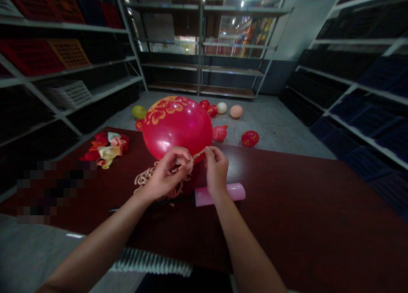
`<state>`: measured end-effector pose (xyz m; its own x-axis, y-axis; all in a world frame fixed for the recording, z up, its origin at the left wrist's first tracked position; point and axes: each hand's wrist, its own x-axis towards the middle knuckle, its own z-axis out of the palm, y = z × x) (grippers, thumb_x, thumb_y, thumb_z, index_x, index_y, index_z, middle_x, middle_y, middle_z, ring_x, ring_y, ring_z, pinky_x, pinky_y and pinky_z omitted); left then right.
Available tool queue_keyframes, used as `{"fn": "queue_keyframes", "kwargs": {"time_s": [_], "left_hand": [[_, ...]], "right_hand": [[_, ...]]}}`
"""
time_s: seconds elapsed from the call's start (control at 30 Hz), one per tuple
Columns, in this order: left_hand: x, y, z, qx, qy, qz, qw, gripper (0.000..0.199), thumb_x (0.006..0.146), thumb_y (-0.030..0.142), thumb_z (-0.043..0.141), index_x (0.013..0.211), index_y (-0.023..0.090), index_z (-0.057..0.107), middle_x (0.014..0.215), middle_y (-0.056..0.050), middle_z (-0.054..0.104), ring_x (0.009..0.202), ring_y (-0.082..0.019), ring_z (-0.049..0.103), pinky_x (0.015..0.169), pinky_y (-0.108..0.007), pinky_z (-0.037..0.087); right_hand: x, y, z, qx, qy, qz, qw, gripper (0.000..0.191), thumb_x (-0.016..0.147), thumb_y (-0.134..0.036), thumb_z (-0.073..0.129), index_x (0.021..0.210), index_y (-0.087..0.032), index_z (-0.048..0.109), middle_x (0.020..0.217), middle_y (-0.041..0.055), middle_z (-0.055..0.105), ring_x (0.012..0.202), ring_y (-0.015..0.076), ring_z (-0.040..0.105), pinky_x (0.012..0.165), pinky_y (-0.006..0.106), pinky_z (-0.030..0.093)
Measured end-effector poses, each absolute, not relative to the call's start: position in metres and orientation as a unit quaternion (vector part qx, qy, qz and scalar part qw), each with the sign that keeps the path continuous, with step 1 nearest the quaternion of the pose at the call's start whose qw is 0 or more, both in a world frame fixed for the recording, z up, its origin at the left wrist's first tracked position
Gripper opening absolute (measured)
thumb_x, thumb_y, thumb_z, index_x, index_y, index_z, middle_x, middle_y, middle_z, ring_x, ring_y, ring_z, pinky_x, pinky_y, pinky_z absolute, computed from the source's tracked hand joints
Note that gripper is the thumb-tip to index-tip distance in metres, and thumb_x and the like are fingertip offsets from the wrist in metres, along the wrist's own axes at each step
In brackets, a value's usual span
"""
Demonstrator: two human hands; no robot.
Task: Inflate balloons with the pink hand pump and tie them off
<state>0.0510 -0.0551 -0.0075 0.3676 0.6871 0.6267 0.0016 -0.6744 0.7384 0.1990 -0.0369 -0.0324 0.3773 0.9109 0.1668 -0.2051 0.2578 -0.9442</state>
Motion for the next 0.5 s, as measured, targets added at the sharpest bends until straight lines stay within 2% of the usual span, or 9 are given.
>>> {"fn": "queue_keyframes", "kwargs": {"time_s": [0.2, 0.3, 0.5], "left_hand": [[0.045, -0.051, -0.011, 0.794, 0.263, 0.542, 0.076, 0.016, 0.095, 0.012, 0.058, 0.109, 0.019, 0.055, 0.095, -0.004, 0.070, 0.082, -0.013, 0.068, 0.075, -0.024, 0.054], [0.047, -0.047, -0.009, 0.810, 0.261, 0.525, 0.014, 0.021, 0.095, 0.009, 0.057, 0.113, 0.019, 0.055, 0.098, -0.005, 0.071, 0.087, -0.015, 0.069, 0.077, -0.026, 0.055], [0.063, -0.031, 0.017, 0.827, 0.240, 0.506, -0.036, 0.026, 0.094, 0.007, 0.057, 0.117, 0.020, 0.053, 0.098, -0.005, 0.072, 0.086, -0.015, 0.069, 0.078, -0.026, 0.055]], "right_hand": [[0.200, -0.045, -0.029, -0.436, -0.543, 0.298, 0.653, 0.022, 0.088, -0.040, 0.058, 0.077, -0.022, 0.063, 0.069, -0.0025, 0.057, 0.064, 0.0127, 0.051, 0.060, 0.026, 0.041], [0.199, -0.049, -0.027, -0.409, -0.577, 0.256, 0.659, 0.022, 0.092, -0.039, 0.055, 0.081, -0.022, 0.063, 0.081, 0.0003, 0.061, 0.077, 0.0155, 0.057, 0.069, 0.028, 0.045], [0.197, -0.044, -0.040, -0.443, -0.514, 0.252, 0.689, 0.024, 0.095, -0.042, 0.049, 0.094, -0.023, 0.065, 0.086, 0.0016, 0.063, 0.074, 0.0159, 0.057, 0.064, 0.028, 0.045]]}}
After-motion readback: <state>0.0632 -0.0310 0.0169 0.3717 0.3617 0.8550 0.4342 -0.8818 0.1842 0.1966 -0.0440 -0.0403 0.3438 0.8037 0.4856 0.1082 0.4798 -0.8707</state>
